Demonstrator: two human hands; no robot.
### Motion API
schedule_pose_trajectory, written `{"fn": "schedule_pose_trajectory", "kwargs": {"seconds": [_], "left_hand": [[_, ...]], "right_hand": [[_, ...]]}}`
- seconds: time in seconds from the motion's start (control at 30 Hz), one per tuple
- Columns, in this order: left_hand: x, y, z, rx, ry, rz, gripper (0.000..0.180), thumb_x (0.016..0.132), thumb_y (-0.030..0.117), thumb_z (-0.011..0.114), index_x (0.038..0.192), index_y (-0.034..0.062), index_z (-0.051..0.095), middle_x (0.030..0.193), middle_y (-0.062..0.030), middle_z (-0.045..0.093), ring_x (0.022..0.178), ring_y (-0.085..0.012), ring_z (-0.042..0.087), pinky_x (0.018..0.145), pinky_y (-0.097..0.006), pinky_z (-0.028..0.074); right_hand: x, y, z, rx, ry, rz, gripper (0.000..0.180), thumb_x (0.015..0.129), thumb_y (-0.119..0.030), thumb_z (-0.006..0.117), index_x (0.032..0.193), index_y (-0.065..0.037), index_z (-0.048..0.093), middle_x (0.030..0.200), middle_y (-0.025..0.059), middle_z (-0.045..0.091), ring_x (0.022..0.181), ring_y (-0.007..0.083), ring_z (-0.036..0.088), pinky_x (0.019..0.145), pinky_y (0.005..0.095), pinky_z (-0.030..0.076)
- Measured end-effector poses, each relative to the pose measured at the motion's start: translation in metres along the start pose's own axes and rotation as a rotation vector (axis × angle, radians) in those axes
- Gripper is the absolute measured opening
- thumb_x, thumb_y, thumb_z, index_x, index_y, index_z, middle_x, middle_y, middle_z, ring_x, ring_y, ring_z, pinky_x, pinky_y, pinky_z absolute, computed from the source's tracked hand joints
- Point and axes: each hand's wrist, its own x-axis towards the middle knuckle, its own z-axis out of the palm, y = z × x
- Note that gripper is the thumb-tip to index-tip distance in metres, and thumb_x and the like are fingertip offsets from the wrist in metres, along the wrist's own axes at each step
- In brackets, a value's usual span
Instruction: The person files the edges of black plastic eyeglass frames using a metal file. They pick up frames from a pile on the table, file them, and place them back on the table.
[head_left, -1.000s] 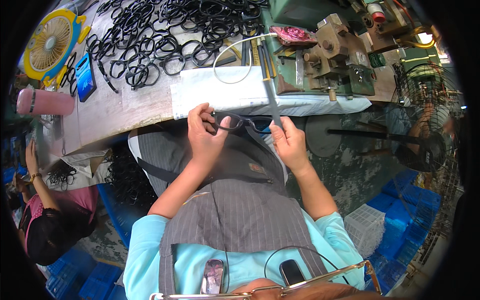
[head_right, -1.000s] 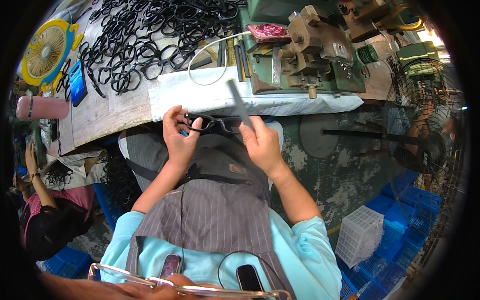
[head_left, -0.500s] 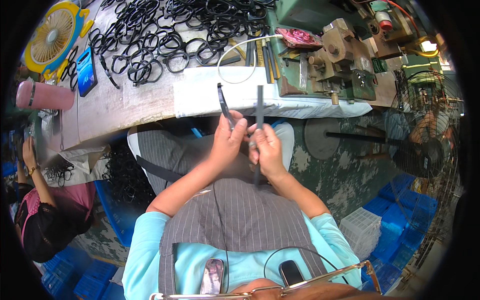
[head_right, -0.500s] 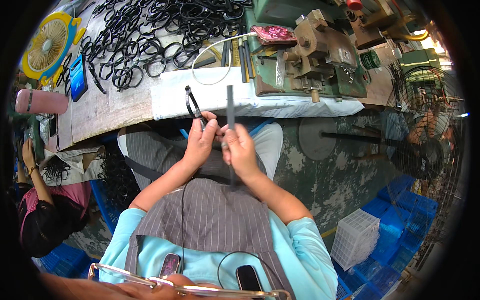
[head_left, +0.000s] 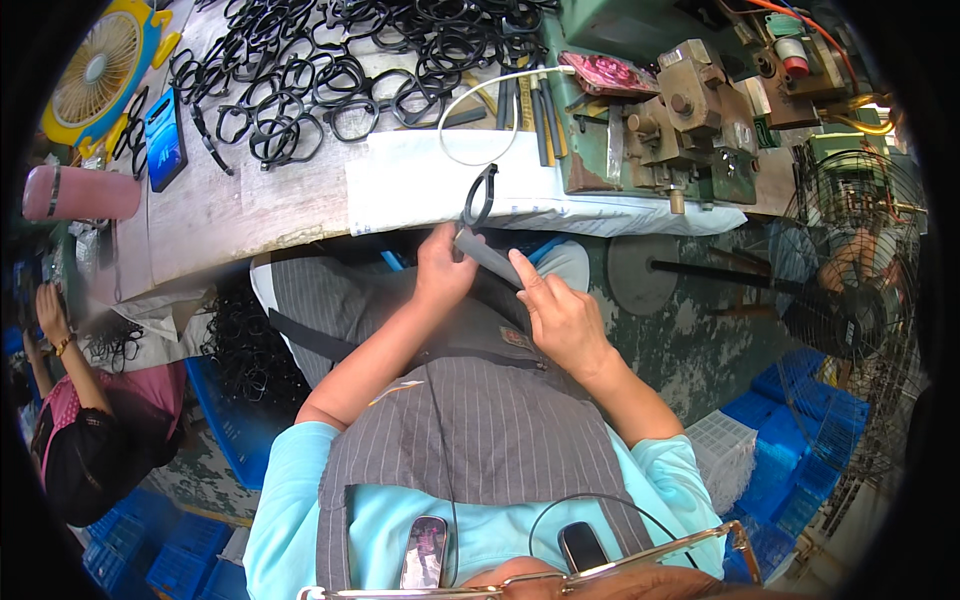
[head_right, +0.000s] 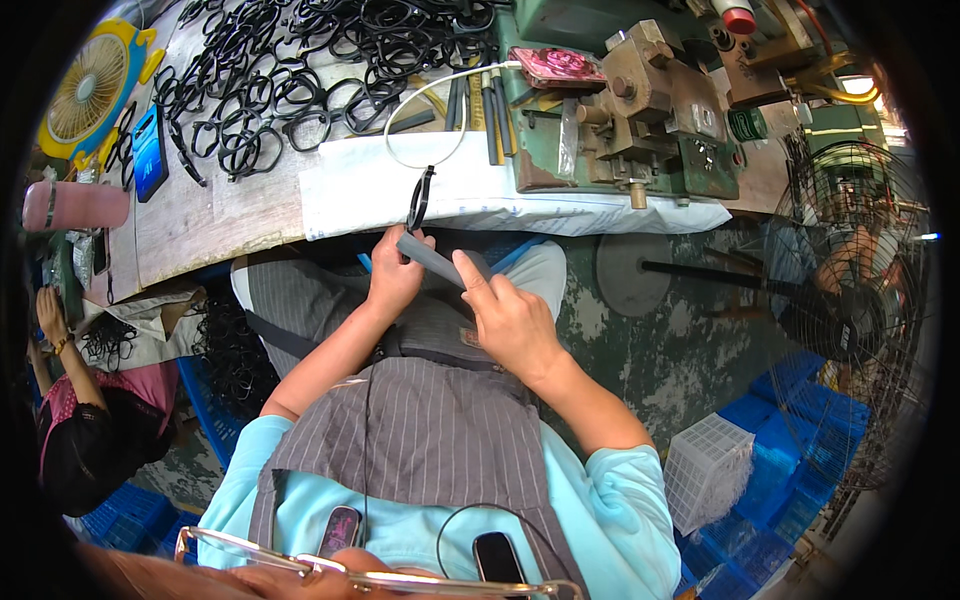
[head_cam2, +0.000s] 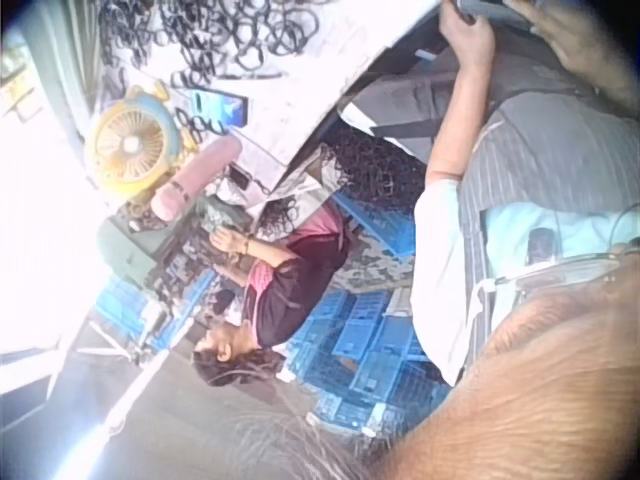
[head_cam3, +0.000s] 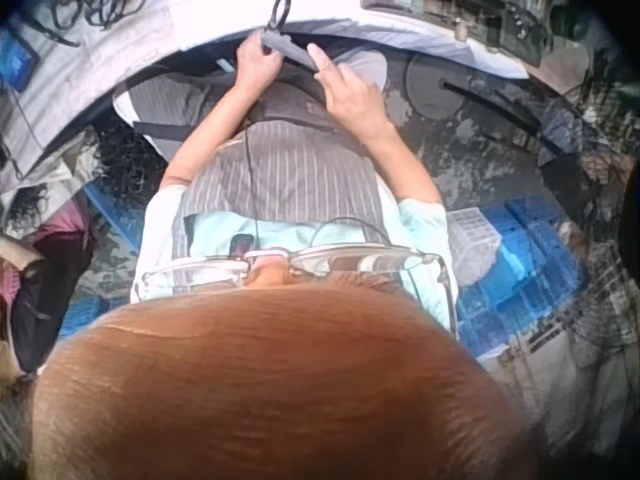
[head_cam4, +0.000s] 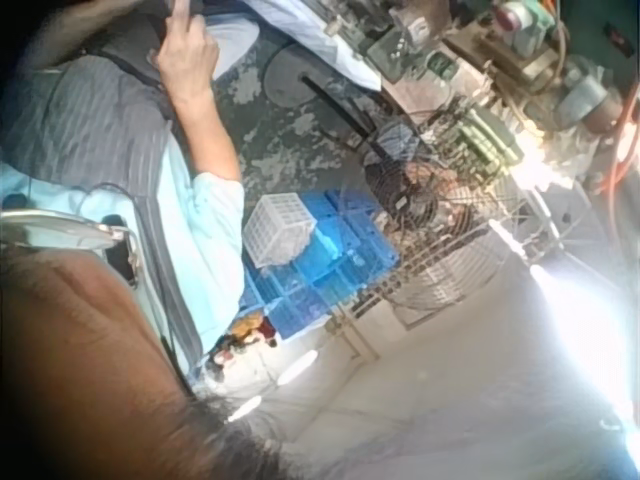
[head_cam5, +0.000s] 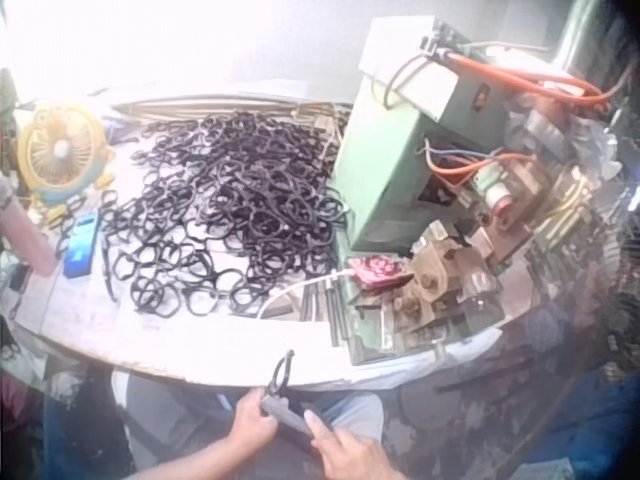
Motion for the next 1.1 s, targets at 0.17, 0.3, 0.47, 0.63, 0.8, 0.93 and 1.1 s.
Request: {"fn": "schedule_pose_trajectory", "kwargs": {"seconds": [0.17,0.3,0.47,0.63,0.8,0.93,1.1], "left_hand": [[0.001,-0.003,-0.003,-0.008,-0.005,0.029,0.009,0.078,0.003,0.062,0.082,-0.0021,0.057,0.075,-0.0166,0.058,0.067,-0.0279,0.058,0.061,-0.035,0.045],[0.002,-0.005,-0.002,0.036,0.009,0.075,0.014,0.076,0.003,0.063,0.088,-0.0018,0.058,0.081,-0.0208,0.060,0.072,-0.0375,0.060,0.064,-0.040,0.047],[0.003,-0.004,-0.002,0.035,0.028,0.115,0.015,0.076,0.003,0.062,0.090,-0.0015,0.059,0.082,-0.0222,0.061,0.077,-0.0403,0.060,0.067,-0.042,0.048],[0.003,-0.006,-0.005,0.091,-0.039,0.002,0.011,0.075,0.003,0.062,0.085,-0.0010,0.057,0.076,-0.0214,0.058,0.071,-0.0399,0.059,0.064,-0.044,0.047],[0.003,-0.005,-0.001,0.086,0.018,0.079,0.009,0.075,0.003,0.062,0.081,-0.0007,0.056,0.073,-0.0207,0.058,0.068,-0.0393,0.058,0.062,-0.043,0.046],[0.004,-0.004,-0.001,0.055,0.057,0.126,0.009,0.076,0.004,0.062,0.079,-0.0010,0.056,0.074,-0.0213,0.059,0.068,-0.0396,0.058,0.061,-0.043,0.046],[0.003,-0.009,-0.003,0.101,0.010,0.120,0.008,0.076,0.003,0.062,0.082,-0.0015,0.057,0.074,-0.0192,0.059,0.067,-0.0347,0.059,0.060,-0.039,0.046]], "right_hand": [[0.009,-0.004,-0.001,0.053,-0.192,0.101,0.055,0.088,-0.015,0.059,0.140,-0.018,0.042,0.068,0.0156,0.055,0.052,0.0369,0.057,0.049,0.0459,0.047],[0.030,-0.002,0.009,0.050,-0.173,0.090,0.052,0.089,-0.016,0.058,0.139,-0.018,0.042,0.069,0.0174,0.057,0.054,0.0397,0.057,0.051,0.0485,0.048],[0.038,0.001,0.012,0.089,-0.201,0.121,0.051,0.089,-0.017,0.057,0.139,-0.017,0.042,0.070,0.0190,0.058,0.058,0.0406,0.059,0.054,0.0497,0.049],[0.018,-0.003,-0.010,0.177,-0.294,0.179,0.050,0.090,-0.017,0.057,0.138,-0.016,0.043,0.071,0.0196,0.060,0.061,0.0409,0.060,0.056,0.0503,0.049],[0.031,-0.002,0.002,0.102,-0.242,0.126,0.049,0.090,-0.016,0.056,0.137,-0.016,0.043,0.071,0.0197,0.061,0.062,0.0408,0.060,0.057,0.0497,0.050],[0.044,-0.001,0.011,0.128,-0.214,0.117,0.049,0.090,-0.016,0.056,0.138,-0.016,0.043,0.072,0.0198,0.061,0.062,0.0411,0.060,0.056,0.0498,0.049],[0.020,-0.009,-0.009,0.121,-0.335,0.175,0.049,0.089,-0.016,0.057,0.136,-0.014,0.044,0.072,0.0195,0.061,0.061,0.0403,0.060,0.055,0.0487,0.049]]}}
